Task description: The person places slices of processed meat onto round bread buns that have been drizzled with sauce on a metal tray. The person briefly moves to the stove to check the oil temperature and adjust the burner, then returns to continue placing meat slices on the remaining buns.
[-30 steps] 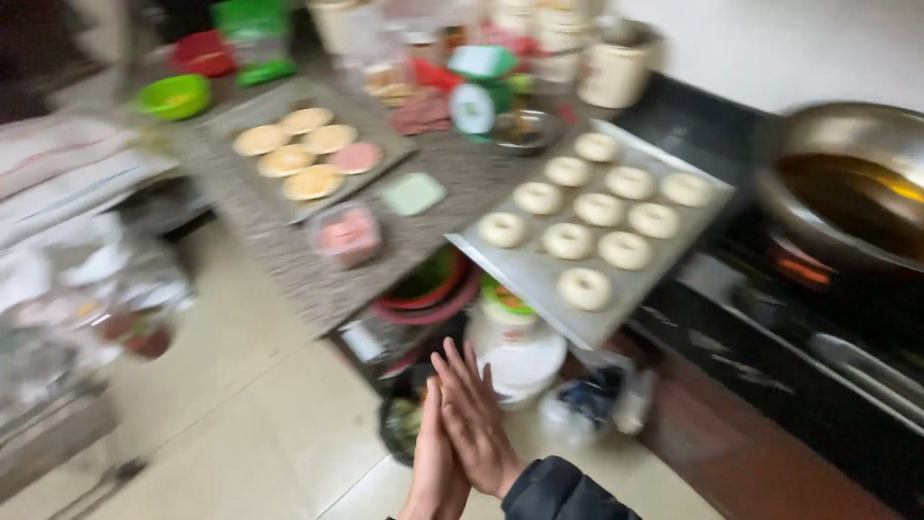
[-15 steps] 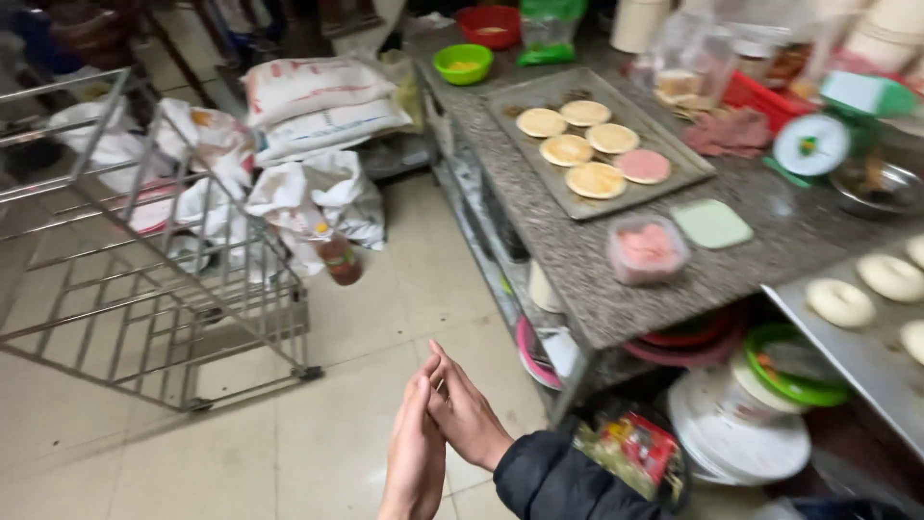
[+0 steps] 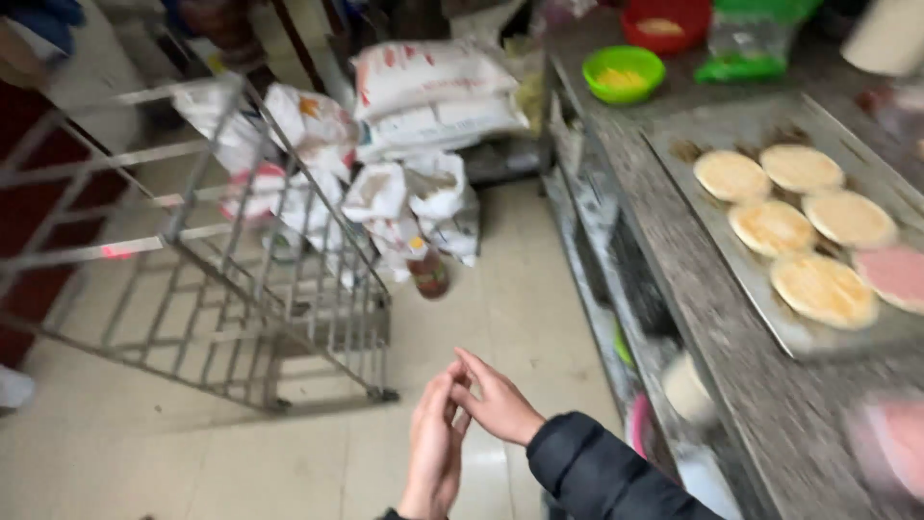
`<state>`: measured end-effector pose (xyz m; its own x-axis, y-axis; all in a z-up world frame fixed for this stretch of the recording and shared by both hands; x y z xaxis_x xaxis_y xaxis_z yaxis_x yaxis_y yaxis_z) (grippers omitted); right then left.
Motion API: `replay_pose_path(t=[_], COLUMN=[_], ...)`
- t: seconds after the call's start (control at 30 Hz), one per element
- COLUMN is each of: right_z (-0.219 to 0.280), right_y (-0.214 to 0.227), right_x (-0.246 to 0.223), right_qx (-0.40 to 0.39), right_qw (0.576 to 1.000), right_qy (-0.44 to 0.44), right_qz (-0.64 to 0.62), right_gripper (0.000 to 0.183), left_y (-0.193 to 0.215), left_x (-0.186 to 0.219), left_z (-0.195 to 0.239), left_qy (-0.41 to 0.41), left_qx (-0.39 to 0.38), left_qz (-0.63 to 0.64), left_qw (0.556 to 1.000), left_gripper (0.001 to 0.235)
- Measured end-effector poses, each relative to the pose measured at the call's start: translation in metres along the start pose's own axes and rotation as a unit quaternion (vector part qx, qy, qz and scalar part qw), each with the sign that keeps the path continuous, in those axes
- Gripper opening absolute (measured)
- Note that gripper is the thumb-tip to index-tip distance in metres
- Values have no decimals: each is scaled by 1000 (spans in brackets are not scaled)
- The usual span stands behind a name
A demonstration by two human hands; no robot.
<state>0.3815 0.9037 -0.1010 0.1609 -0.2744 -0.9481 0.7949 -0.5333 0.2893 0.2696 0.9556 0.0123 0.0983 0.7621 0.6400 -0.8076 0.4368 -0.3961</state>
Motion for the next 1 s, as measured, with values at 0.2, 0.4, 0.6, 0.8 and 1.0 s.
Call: replay_pose_path(t=[0.2,0.4,0.6,0.8,1.0], right_z=[-130,-220,-361,-405,-447], right_y=[20,55,118,209,281], right_x=[-51,-80,-23,20,56], right_qx=[-17,18,152,254,318], right_qw=[992,989,980,962,923], right_qy=[81,124,131,-23,-94], right_qz=[-96,-80,-4,-103,-193], right_gripper=[82,66,69,74,75], left_y=[-41,-80,-157,-241,-301], left_x=[84,112,147,178,198], left_z=[-80,-212,-341,-431,-492], left_qy=[-108,-64,28,141,221], left_qx=[5,-32,-153,-284,-255], left_qz=[32,20,26,-27,-56], left_qw=[994,997,988,948,940], left_gripper=[54,70,77,86,77])
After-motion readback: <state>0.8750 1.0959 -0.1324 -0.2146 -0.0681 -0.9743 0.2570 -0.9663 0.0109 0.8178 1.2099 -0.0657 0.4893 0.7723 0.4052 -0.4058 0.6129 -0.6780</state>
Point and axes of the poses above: each hand's wrist, its own z-axis away from the middle knuckle, its own y-axis out of the back of the hand, x = y × z, the point moved 5 cm from there along -z, towards the middle knuckle, and after that the axes turned 6 degrees about y, right-handed, at the moved point
